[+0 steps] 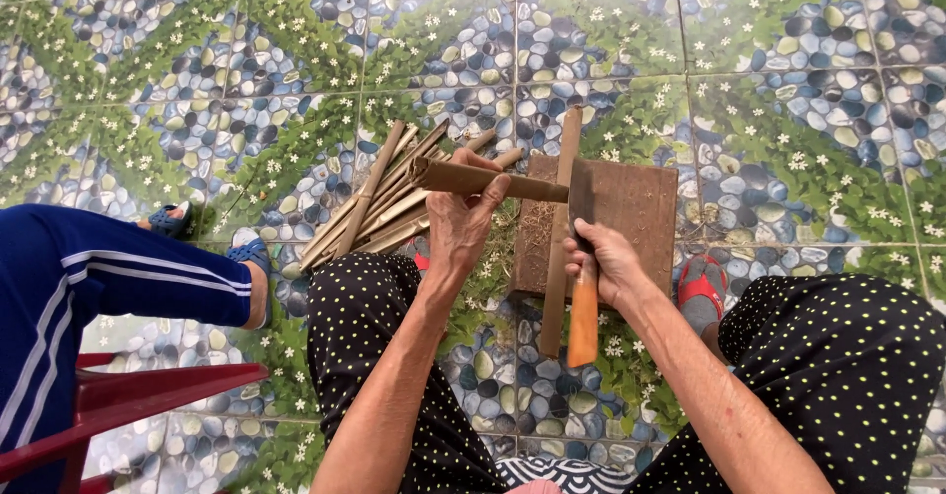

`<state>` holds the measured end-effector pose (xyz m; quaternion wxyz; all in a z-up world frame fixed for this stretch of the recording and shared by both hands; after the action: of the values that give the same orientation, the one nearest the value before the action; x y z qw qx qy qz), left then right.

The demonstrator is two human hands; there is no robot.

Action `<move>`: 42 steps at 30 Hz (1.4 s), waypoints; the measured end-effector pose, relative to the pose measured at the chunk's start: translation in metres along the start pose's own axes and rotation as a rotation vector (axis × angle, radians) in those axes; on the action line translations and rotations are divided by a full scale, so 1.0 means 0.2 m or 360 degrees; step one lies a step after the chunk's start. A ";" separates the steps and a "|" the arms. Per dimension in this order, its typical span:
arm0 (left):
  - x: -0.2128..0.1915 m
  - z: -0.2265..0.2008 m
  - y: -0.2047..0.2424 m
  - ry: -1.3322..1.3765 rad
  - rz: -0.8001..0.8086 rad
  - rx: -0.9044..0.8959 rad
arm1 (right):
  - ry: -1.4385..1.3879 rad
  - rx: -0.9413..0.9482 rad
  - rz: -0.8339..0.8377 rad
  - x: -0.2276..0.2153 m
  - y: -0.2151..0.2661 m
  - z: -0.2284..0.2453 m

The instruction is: A person uses a knife to shave and smooth thin strips of material against a wooden block while sitting on the floor.

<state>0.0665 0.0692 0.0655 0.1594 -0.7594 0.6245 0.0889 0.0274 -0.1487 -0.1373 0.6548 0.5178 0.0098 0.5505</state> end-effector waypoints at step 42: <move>0.01 -0.02 -0.01 0.0027 -0.0016 0.0023 | 0.1620 -0.0680 -0.0045 0.38 0.44 0.39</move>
<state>0.0678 0.0667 0.0689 0.1598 -0.7620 0.6228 0.0772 0.0398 -0.1572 0.0016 0.6652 0.0419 0.2202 0.7122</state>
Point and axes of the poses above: each hand's wrist, its own y-axis away from the middle knuckle, its own x-axis out of the palm, z = x × y, the point moved 10 cm from there along -y, towards the middle knuckle, and after that the axes turned 12 degrees about -y, right-handed, at the moved point
